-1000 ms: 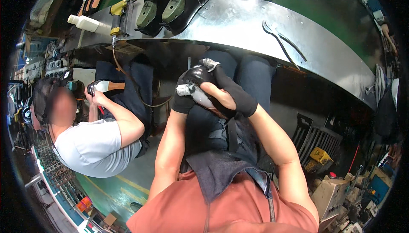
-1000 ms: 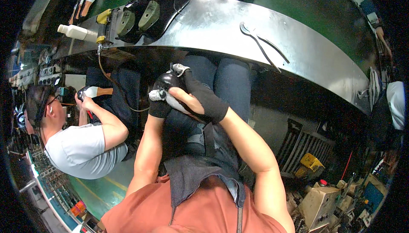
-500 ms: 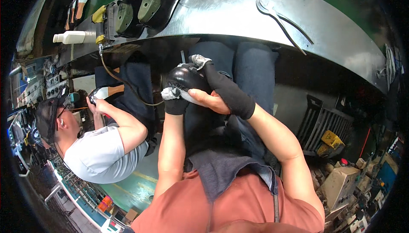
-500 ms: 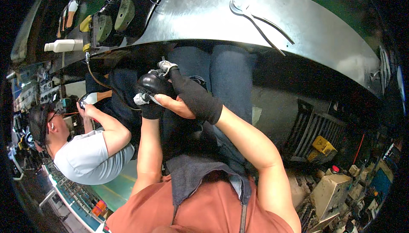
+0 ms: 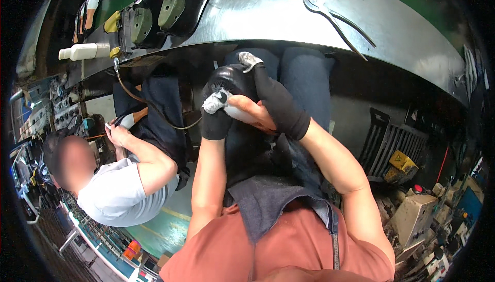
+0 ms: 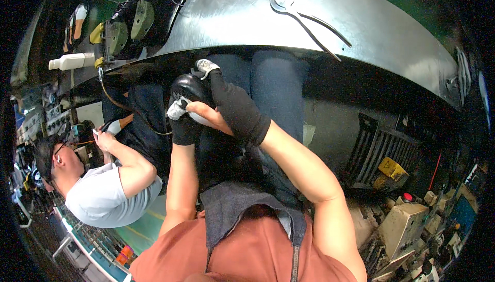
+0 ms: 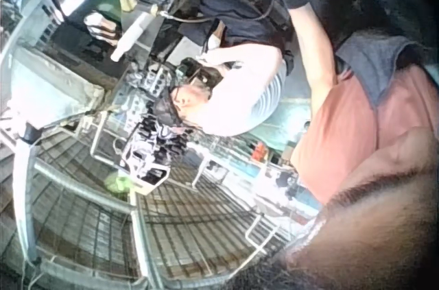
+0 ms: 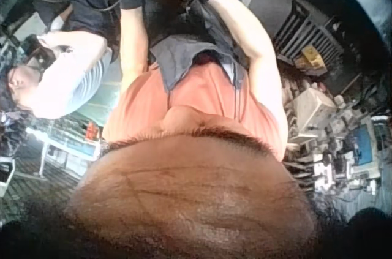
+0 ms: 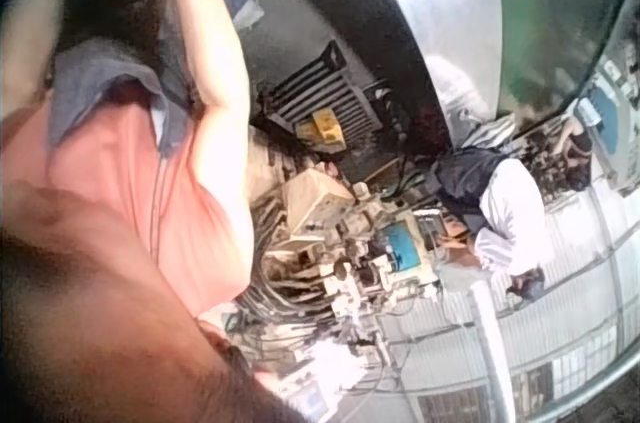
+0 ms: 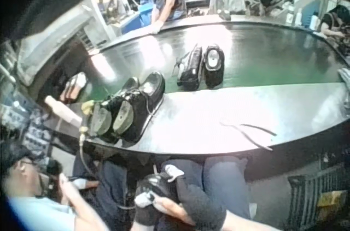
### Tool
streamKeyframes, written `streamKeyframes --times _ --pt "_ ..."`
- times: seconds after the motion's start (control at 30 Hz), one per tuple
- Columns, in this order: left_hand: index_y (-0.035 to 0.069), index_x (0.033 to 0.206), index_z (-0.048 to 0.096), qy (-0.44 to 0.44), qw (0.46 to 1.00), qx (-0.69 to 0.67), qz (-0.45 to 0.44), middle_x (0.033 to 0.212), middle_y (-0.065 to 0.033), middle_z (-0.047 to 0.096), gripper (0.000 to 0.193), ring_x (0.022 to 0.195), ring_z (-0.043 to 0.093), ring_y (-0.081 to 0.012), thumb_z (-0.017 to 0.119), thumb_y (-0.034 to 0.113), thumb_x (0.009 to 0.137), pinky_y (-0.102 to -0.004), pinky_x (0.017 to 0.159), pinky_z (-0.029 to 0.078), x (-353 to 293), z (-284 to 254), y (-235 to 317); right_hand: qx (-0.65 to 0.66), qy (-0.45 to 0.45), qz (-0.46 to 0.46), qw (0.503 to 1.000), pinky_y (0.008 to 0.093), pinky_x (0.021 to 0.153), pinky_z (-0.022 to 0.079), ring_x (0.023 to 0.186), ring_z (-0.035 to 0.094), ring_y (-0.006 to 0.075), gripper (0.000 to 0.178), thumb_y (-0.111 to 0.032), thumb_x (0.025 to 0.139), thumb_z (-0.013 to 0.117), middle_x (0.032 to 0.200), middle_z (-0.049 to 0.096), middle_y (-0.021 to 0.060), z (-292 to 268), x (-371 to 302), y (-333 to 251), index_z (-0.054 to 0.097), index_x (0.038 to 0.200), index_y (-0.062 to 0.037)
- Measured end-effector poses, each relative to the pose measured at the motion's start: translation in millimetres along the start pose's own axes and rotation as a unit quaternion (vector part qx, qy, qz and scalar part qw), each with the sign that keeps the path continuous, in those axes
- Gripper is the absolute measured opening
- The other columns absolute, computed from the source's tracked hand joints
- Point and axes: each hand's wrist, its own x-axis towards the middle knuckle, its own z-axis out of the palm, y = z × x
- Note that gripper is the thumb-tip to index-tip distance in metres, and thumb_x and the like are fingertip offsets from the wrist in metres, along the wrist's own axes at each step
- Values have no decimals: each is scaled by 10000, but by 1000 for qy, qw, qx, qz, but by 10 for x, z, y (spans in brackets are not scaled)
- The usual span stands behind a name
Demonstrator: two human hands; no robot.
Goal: The person uses pliers to scrape and remove material from the sole of a black leather shoe. They hold the shoe against their lap and repeatedly scrape the bottom surface. The person then places the shoe on a metal table and picks up another shoe to continue the process.
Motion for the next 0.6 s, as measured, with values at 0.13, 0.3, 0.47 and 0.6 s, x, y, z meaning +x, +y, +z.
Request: streamKeyframes --times 0.13,0.3,0.47,0.6 --pt "-24 1121 608 65 944 -321 -50 1051 -126 647 281 928 638 -216 482 131 924 -336 851 534 20 72 -11 23 -56 8 998 355 1091 293 1315 395 332 900 -336 868 675 1380 383 304 -68 -82 -23 126 1442 87" --pt "-33 1128 604 67 930 -361 -30 1058 -135 646 279 928 640 -221 457 93 927 -337 854 531 21 138 167 21 12 -15 1000 372 982 393 1168 512 354 830 -351 872 637 1247 489 297 26 -178 17 176 1414 77" --pt "-34 1137 604 88 963 -255 21 1060 -124 644 280 927 638 -206 497 102 916 -317 841 524 -107 221 425 42 4 -45 998 357 978 417 1172 537 331 713 -312 898 594 1242 514 274 -6 -193 -27 243 1400 53" --pt "-28 1148 604 73 966 -245 33 1057 -93 644 314 916 631 -186 569 90 859 -296 830 514 -248 339 869 132 1 -41 990 343 1049 342 1253 453 273 663 -268 919 582 1335 458 220 5 -152 -226 262 1412 38"
